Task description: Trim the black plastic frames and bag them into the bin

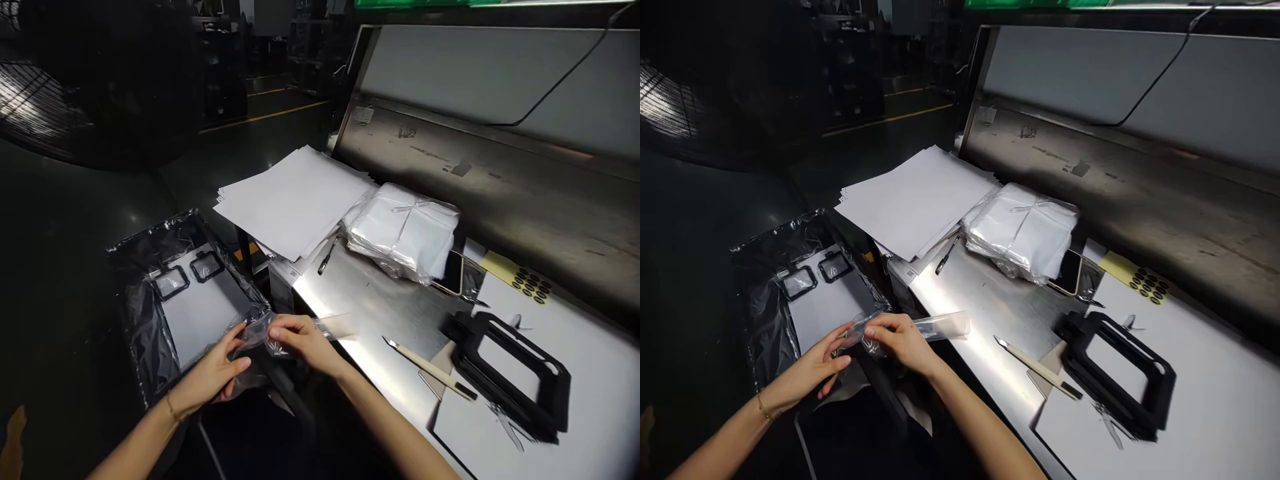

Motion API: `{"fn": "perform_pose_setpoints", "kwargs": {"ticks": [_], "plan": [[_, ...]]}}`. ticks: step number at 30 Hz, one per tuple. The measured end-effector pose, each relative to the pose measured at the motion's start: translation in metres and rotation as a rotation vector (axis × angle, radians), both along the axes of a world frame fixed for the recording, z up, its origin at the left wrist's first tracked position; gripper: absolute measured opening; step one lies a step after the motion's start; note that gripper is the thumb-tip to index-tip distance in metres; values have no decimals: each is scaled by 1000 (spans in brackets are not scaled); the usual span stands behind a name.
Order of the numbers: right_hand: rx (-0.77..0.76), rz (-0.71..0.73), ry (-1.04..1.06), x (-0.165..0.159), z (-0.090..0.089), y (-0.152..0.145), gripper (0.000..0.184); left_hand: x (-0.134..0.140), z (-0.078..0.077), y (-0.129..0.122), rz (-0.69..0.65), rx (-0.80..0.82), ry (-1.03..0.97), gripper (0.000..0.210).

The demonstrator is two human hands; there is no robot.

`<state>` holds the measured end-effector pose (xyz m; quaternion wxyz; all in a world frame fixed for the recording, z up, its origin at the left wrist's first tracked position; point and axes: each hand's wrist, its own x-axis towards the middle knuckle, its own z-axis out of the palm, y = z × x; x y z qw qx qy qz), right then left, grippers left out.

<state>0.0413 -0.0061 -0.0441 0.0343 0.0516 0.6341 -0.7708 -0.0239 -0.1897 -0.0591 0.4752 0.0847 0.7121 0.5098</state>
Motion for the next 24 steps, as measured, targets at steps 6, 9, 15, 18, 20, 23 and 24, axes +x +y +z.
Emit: {"fn": "perform_pose_setpoints", "kwargs": {"ticks": [6, 9, 15, 18, 20, 23, 24], "plan": [[818, 19, 90, 20, 0, -6, 16, -30, 2, -28, 48, -84, 0, 47], [1129, 9, 116, 39, -16, -22, 16, -42, 11, -40, 29, -117, -41, 61], [614, 240, 210, 24, -29, -80, 13, -61, 0, -38, 50, -126, -50, 49], [478, 181, 103, -4, -25, -97, 20, -70, -15, -40, 68, -151, -52, 37], [452, 104, 15, -22, -25, -98, 23, -76, -23, -46, 55, -174, -71, 38], [428, 7, -42, -45, -26, -87, 24, -86, -25, -61, 37, -203, -118, 36], [433, -14, -43, -53, -27, -81, 25, -89, -24, -66, 40, -216, -136, 35]]}}
